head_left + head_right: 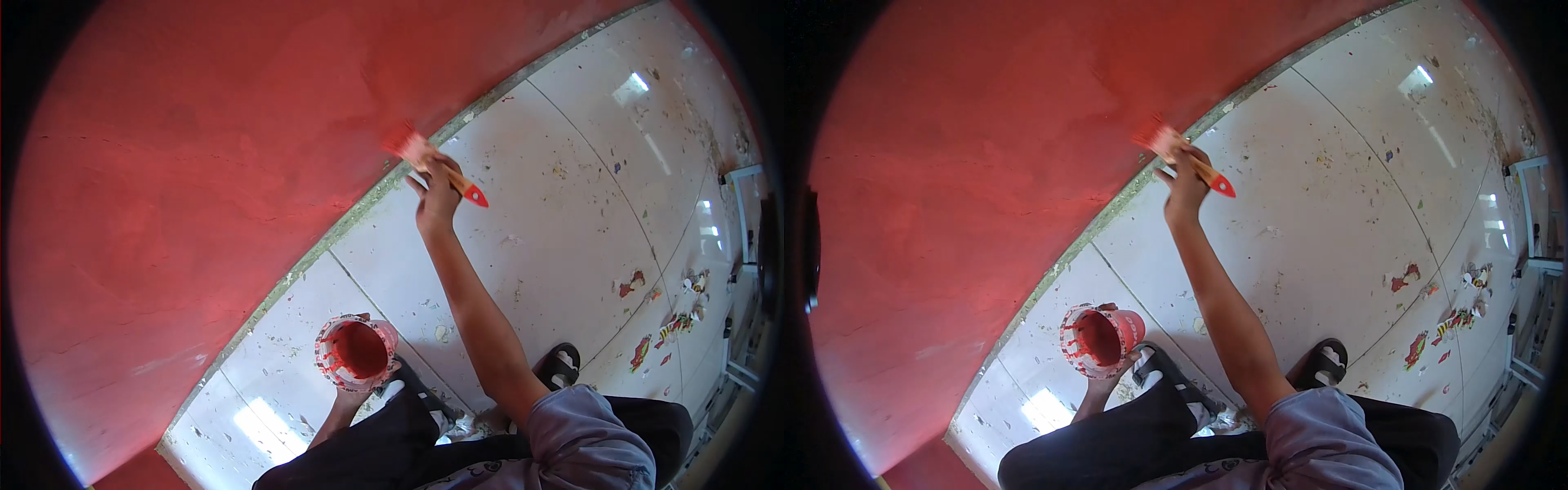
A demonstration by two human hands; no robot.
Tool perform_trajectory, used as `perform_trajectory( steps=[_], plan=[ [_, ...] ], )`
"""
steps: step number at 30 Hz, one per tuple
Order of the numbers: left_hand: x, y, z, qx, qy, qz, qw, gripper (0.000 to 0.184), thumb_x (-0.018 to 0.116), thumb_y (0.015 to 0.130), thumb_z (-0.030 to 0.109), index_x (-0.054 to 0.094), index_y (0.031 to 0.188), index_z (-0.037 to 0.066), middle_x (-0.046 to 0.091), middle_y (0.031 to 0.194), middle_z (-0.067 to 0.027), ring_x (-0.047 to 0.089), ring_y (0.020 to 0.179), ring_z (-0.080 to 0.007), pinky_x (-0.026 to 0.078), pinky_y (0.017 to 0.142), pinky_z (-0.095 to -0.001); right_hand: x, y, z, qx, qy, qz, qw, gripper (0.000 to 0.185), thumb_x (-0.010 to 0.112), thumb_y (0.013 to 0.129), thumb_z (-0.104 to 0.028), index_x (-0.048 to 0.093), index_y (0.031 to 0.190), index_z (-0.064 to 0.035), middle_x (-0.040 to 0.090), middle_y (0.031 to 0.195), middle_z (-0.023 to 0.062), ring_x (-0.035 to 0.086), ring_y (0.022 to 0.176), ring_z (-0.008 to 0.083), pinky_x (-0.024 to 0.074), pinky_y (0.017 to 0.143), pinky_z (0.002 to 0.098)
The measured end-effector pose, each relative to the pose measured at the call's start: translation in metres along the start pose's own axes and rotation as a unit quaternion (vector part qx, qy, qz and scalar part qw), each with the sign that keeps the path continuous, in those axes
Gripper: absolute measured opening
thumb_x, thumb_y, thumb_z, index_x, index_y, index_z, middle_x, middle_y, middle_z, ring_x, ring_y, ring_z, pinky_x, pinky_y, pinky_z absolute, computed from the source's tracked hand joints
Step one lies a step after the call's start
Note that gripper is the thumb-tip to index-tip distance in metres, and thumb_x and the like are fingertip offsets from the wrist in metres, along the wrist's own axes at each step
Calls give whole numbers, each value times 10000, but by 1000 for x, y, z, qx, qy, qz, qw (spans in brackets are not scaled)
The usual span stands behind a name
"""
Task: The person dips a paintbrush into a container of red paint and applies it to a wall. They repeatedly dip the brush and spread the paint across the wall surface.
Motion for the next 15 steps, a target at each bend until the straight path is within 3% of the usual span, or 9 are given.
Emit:
perform_trajectory(
  steps=[2,4,5,7,9,12,15],
  plan=[
    [-3,3,6,73,54,-26,996,809,766,645,102,286,1295,118,404,1217,-104,516,1011,-245,531,725,-355,-41,4,12,13,-30,69,997,204,580,798,-150,467,966,-129,517,1009,44,543,890,173,506,708,357],
    [0,3,21,192,198,-24,961,880,812,578,94,293,1289,111,386,1239,-99,490,1057,-217,527,770,-332,-35,-5,10,17,-28,81,996,230,592,786,-159,463,974,-130,515,1015,43,543,888,178,503,721,354],
    [-1,4,18,171,161,-25,972,893,820,563,93,296,1286,106,378,1246,-94,482,1068,-204,518,789,-317,-28,-9,5,16,-28,84,996,244,598,779,-164,461,979,-130,514,1018,43,544,887,180,502,727,353],
    [0,4,15,137,110,-19,984,900,832,546,118,306,1276,98,375,1248,-86,463,1089,-189,487,834,-304,39,-26,-22,-29,25,-30,999,183,551,819,-123,462,979,-118,527,987,48,556,874,153,517,701,332],
    [-2,3,14,123,111,-2,986,874,835,558,200,322,1258,96,395,1228,-82,442,1107,-195,428,897,-319,80,-41,-48,-32,52,-74,995,163,524,835,-98,465,987,-106,530,959,44,557,872,141,523,690,333],
    [0,6,12,97,99,7,990,860,835,572,253,328,1250,99,413,1210,-80,428,1117,-202,389,934,-335,80,-52,-69,-47,99,-102,989,163,519,834,-84,469,987,-102,535,940,40,556,859,138,528,684,339],
    [2,5,10,97,94,0,991,851,831,577,238,328,1251,103,411,1211,-79,424,1122,-201,388,936,-336,38,-10,-14,-21,66,-35,997,153,539,817,-70,469,952,-93,500,927,47,519,748,135,540,659,349]
  ],
)
Point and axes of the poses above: each hand's wrist, its own y-axis towards the middle knuckle, its own x-axis out of the palm, z = x × y, the point moved 10 cm from there along y, towards the middle knuckle
